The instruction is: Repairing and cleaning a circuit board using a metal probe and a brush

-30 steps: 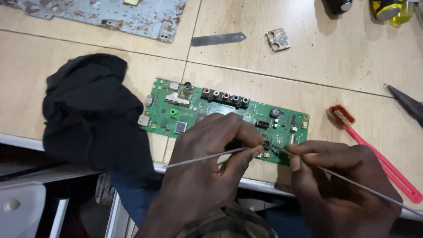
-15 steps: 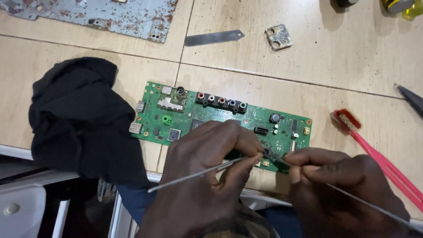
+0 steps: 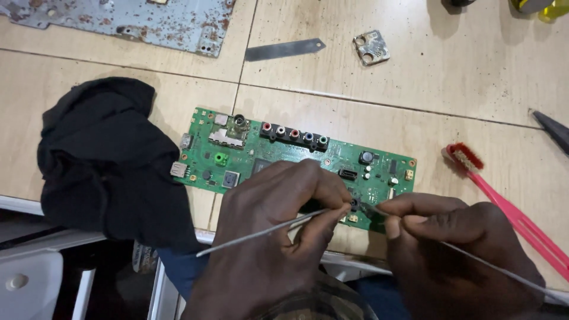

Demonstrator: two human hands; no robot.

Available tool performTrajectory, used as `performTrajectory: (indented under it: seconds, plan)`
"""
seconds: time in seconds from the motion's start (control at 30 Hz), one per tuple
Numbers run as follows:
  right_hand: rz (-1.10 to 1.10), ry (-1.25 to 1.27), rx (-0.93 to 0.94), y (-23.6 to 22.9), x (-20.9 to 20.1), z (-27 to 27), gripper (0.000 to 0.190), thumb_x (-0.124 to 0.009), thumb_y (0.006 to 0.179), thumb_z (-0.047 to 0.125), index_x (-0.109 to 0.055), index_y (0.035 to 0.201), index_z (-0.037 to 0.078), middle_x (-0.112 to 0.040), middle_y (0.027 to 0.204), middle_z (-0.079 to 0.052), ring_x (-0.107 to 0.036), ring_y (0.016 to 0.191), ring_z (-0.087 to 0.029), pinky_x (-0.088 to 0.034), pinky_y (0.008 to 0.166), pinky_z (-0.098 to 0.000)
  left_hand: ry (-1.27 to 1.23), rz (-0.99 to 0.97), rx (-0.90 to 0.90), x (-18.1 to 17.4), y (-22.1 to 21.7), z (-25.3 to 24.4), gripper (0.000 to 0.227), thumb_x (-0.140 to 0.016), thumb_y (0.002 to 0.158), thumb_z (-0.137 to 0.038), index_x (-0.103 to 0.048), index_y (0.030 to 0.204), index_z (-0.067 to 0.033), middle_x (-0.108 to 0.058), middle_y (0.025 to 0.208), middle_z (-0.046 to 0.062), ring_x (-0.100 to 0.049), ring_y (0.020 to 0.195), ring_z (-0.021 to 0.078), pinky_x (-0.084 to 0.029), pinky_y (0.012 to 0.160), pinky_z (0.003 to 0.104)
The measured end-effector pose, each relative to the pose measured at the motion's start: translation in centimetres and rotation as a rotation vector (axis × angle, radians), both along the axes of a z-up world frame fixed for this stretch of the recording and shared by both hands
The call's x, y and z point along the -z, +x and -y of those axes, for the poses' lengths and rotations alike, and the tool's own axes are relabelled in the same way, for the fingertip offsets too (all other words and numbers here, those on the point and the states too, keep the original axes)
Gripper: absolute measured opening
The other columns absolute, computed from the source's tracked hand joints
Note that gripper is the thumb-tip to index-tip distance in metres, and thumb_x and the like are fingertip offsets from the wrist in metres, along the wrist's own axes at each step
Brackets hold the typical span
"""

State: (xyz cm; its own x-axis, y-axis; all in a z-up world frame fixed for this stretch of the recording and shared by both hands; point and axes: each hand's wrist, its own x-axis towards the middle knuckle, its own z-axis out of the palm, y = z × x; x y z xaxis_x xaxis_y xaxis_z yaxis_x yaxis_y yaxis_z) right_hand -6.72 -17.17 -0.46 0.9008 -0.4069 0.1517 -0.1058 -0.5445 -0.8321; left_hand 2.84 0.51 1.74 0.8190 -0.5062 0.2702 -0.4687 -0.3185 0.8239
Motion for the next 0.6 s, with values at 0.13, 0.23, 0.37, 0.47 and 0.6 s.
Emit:
performTrajectory:
  seconds: [0.13,0.23,0.37,0.47,0.6]
  plan:
    - [-0.002,0.022,0.013,-0.2,-0.3,-0.4,0.012,-0.07,0.086,-0.002,-0.068,0.082,0.009,-0.08,0.103,-0.015,-0.079,0.08,-0.013,-0.057,0.07,-0.0203,-0.002,0.032,0.015,0.3,0.0,0.0,0.014,-0.072,0.088,-0.012,-0.059,0.085,-0.0152,-0.074,0.087,-0.002,-0.07,0.084,0.0213,-0.051,0.074,0.035]
    - [0.063,0.056,0.056,0.1,-0.6,-1.6,0.012,-0.07,0.088,-0.006,-0.065,0.085,0.004,-0.078,0.104,-0.018,-0.078,0.083,-0.016,-0.056,0.074,-0.0202,0.004,0.015,0.014,0.1,0.0,-0.2,0.012,-0.071,0.088,-0.011,-0.06,0.086,-0.0154,-0.074,0.088,-0.002,-0.071,0.085,0.0217,-0.051,0.074,0.035]
    - [0.07,-0.222,0.184,0.7,-1.6,-3.3,0.016,-0.078,0.093,0.003,-0.064,0.088,0.007,-0.08,0.099,-0.008,-0.076,0.086,-0.011,-0.055,0.071,-0.02,0.016,0.062,0.004,0.3,0.0,0.1,0.014,-0.072,0.088,-0.011,-0.06,0.085,-0.0164,-0.072,0.086,-0.005,-0.069,0.081,0.0181,-0.05,0.073,0.033]
    - [0.225,0.007,0.075,0.7,-1.2,-2.6,0.012,-0.068,0.091,-0.009,-0.056,0.093,-0.008,-0.074,0.099,-0.027,-0.077,0.084,-0.025,-0.062,0.079,-0.0285,0.009,0.054,0.008,0.5,0.1,0.0,0.013,-0.073,0.087,-0.012,-0.06,0.086,-0.0164,-0.074,0.088,-0.004,-0.071,0.084,0.0184,-0.052,0.076,0.033]
    - [0.196,-0.047,0.07,0.5,-0.6,-2.4,0.011,-0.068,0.091,-0.007,-0.058,0.09,-0.007,-0.074,0.1,-0.025,-0.076,0.085,-0.024,-0.061,0.079,-0.0283,0.019,0.043,0.004,0.3,0.0,-0.1,0.01,-0.072,0.089,-0.015,-0.062,0.088,-0.0162,-0.071,0.085,-0.003,-0.069,0.083,0.0199,-0.05,0.074,0.034]
